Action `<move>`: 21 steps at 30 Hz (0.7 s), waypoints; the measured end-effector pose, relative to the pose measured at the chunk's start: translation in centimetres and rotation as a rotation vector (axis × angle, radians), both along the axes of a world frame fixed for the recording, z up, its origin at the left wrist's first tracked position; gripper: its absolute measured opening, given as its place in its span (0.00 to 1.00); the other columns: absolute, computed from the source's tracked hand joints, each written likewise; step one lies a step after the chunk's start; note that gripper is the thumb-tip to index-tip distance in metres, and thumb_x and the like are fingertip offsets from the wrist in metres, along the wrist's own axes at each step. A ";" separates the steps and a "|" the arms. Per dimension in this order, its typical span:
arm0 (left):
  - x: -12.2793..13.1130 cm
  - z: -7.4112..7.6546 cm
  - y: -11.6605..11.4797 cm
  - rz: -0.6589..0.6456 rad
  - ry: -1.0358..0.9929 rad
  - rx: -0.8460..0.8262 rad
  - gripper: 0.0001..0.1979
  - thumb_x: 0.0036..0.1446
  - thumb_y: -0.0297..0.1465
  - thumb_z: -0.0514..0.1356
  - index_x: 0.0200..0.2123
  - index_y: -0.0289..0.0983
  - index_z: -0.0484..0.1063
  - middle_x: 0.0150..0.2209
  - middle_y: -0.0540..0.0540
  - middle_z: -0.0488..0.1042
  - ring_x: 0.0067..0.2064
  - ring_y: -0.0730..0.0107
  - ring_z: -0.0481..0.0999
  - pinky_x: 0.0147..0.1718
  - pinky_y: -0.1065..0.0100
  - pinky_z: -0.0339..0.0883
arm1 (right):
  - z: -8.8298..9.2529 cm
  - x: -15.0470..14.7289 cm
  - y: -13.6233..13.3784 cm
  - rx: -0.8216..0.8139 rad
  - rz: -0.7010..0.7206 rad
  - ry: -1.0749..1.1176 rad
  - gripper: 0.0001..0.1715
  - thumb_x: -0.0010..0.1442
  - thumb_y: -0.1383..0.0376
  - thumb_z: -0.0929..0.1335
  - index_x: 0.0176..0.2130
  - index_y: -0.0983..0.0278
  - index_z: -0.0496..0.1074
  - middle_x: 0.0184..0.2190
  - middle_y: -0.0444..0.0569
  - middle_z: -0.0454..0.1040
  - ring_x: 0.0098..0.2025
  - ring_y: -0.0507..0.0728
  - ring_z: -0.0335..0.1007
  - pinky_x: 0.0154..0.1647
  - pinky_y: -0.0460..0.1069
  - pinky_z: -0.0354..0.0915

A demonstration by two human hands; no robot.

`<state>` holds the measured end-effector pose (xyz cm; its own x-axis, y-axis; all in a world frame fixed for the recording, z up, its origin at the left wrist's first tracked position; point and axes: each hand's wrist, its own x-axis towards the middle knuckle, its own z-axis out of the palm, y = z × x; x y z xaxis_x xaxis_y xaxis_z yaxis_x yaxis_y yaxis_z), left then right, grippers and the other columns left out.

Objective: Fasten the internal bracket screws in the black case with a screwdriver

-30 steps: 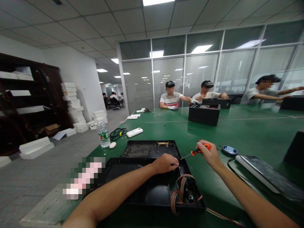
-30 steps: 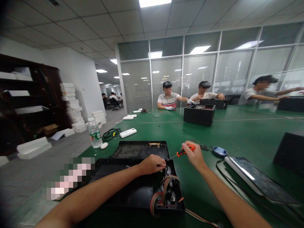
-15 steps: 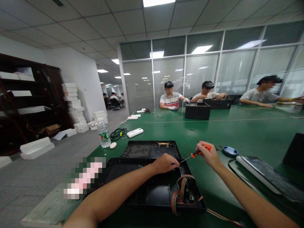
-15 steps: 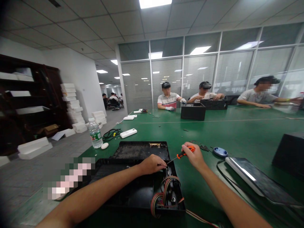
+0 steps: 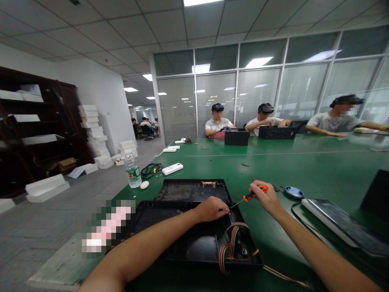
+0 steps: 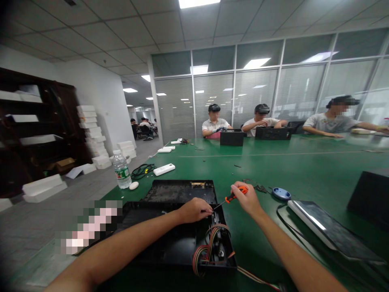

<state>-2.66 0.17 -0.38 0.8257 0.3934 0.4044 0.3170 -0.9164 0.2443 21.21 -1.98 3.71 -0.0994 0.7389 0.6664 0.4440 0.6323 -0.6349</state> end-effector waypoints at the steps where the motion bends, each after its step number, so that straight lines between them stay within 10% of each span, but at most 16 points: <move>1: 0.0 0.0 0.0 -0.002 0.009 0.005 0.07 0.56 0.27 0.56 0.35 0.34 0.75 0.38 0.46 0.77 0.41 0.72 0.75 0.44 0.75 0.63 | -0.1 0.0 0.0 -0.001 0.000 -0.012 0.18 0.57 0.58 0.61 0.21 0.65 0.65 0.16 0.42 0.63 0.20 0.51 0.58 0.22 0.46 0.55; 21: 0.1 0.0 0.1 0.023 0.056 0.019 0.07 0.58 0.27 0.55 0.35 0.35 0.73 0.38 0.47 0.76 0.40 0.72 0.74 0.43 0.74 0.62 | 0.0 -0.4 -0.2 -0.011 -0.010 -0.079 0.19 0.57 0.57 0.61 0.21 0.64 0.66 0.16 0.43 0.65 0.21 0.52 0.59 0.23 0.46 0.57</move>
